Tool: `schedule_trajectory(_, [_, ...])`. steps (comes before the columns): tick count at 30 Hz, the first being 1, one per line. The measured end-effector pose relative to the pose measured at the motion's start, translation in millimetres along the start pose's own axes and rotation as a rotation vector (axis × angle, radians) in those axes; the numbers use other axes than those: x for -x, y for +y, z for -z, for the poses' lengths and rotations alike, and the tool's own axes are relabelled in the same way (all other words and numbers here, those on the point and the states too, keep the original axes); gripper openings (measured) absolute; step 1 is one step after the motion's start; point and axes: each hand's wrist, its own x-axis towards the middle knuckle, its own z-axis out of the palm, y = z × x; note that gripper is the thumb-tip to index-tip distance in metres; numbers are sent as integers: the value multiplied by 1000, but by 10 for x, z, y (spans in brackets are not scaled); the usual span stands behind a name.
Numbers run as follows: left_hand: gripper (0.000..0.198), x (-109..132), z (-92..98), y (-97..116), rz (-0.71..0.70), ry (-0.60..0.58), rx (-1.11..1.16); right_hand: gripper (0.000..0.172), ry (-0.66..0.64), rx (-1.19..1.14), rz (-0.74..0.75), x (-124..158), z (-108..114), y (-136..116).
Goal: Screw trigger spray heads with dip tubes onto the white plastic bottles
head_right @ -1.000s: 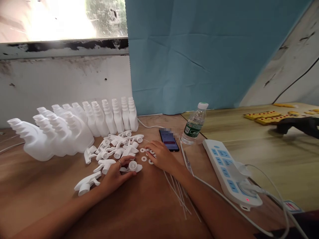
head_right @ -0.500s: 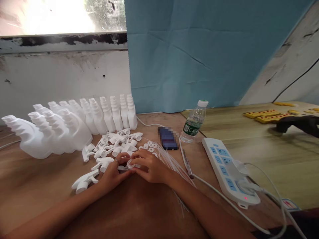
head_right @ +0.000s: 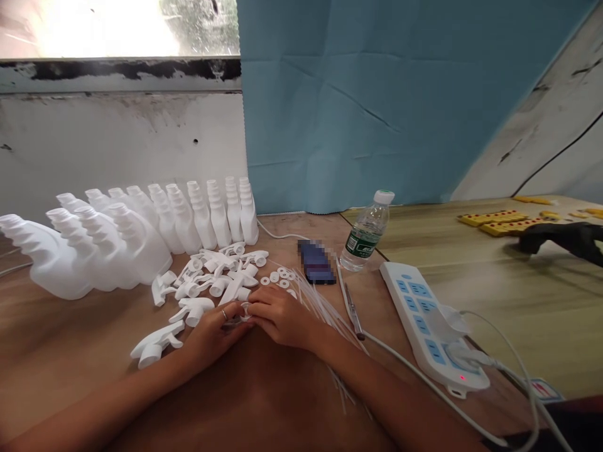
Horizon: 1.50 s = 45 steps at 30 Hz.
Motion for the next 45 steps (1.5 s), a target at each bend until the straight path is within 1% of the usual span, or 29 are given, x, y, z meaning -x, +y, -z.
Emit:
schedule_trajectory(2, [11,-7,4,4,-8,-4,18,13,-6,4,-7,0,-10,-17])
schedule_trajectory(5, [9,-4,-1,7,-17,-2,5,14,-21,-8,-34,25,-8,-10])
schedule_trajectory(6, [9,0,-6,6,-13,3,-16,14,-28,-17,-33,39,8,6])
schedule_trajectory(8, [7,12,-16,5,12,13,-61,21,-12,-20,-48,71,75,65])
schedule_trajectory(10, [8,22,-23,5,51,15,-102,27,69,38,-134,107,195,156])
schedule_trajectory(12, [12,30,-23,9,97,9,-137,23,175,178,-298,147,354,265])
schedule_trajectory(13, [15,32,-20,12,117,6,-152,22,197,273,-393,167,440,318])
schedule_trajectory(14, [18,33,-17,15,134,2,-162,23,188,365,-497,187,524,365])
schedule_trajectory(16, [21,34,-10,22,151,-8,-165,24,50,506,-695,219,665,430])
schedule_trajectory(18, [24,32,-6,30,149,-5,-154,23,-98,596,-824,231,743,449])
schedule_trajectory(19, [27,30,-4,36,141,-1,-145,22,-154,613,-856,229,753,444])
schedule_trajectory(21, [32,24,-1,48,115,4,-121,21,-220,598,-868,213,719,422])
schedule_trajectory(24, [35,12,5,64,105,-1,-90,18,-237,523,-837,195,586,408])
schedule_trajectory(26, [35,6,10,71,114,-2,-78,17,-216,478,-815,204,497,427])
schedule_trajectory(28, [35,2,14,75,114,0,-70,19,-178,413,-788,227,437,458])
schedule_trajectory(34, [36,1,12,71,103,8,-65,20,-75,259,-735,274,395,531])
schedule_trajectory(38, [39,3,4,56,96,11,-61,17,54,118,-729,264,397,562])
schedule_trajectory(41, [38,6,2,38,64,10,-62,18,169,-3,-726,241,457,554])
schedule_trajectory(43, [35,9,3,25,37,12,-62,15,298,-209,-724,220,532,529])
schedule_trajectory(45, [33,12,5,14,25,14,-56,8,474,-545,-694,194,613,501])
